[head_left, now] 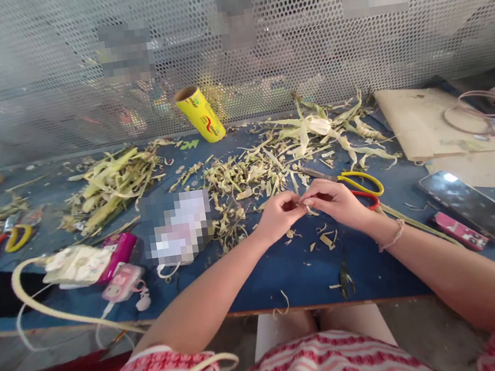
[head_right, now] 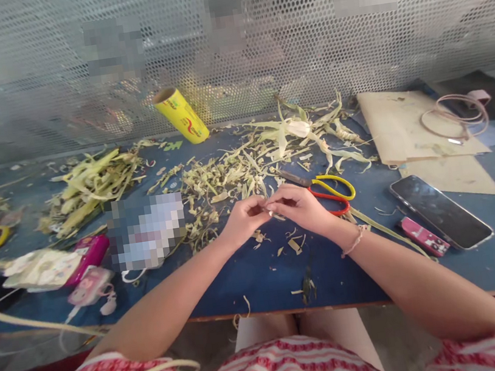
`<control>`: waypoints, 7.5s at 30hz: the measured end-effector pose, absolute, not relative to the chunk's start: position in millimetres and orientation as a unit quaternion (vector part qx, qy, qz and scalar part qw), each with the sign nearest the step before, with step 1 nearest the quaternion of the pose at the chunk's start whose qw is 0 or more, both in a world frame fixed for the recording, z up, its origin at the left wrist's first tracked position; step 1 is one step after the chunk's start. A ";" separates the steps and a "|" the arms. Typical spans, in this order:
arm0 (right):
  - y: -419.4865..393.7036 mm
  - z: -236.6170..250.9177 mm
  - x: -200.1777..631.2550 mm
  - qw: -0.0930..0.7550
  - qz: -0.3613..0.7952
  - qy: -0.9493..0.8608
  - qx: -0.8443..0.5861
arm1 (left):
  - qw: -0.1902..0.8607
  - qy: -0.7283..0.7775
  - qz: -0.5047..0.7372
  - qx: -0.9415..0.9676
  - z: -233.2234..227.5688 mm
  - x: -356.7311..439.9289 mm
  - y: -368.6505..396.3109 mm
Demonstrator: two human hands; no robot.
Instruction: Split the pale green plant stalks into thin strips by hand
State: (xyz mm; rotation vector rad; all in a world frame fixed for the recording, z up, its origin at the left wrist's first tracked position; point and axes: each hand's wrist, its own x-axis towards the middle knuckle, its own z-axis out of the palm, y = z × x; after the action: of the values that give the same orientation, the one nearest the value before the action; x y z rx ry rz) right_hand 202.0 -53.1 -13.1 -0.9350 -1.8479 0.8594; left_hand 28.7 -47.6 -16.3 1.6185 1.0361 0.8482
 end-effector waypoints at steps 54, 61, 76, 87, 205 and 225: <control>-58.6 -18.1 193.1 0.494 0.348 -0.695 -0.389 | 0.537 0.426 0.371 0.627 -15.2 32.9 -49.8; -58.9 -16.8 191.8 0.491 0.304 -0.736 -0.353 | 0.540 0.429 0.360 0.628 -11.6 33.0 -50.4; -59.2 -19.7 189.7 0.477 0.372 -0.715 -0.351 | 0.543 0.410 0.368 0.634 -10.3 33.7 -50.9; -62.4 -20.8 189.0 0.459 0.295 -0.719 -0.430 | 0.530 0.417 0.372 0.638 -16.9 33.6 -48.9; -52.4 -18.9 193.2 0.516 0.594 -0.452 -0.421 | 0.267 0.353 0.412 0.796 -28.1 31.9 -45.7; -54.4 -23.3 189.0 0.535 0.533 -0.497 -0.427 | 0.447 0.410 0.402 0.686 -27.6 36.8 -49.0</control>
State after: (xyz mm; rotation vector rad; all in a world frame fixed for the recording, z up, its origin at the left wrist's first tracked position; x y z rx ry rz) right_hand 189.0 -54.4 -23.3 -1.0167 -1.1847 1.2695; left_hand 36.8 -49.0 -27.6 1.6981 1.0149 0.9944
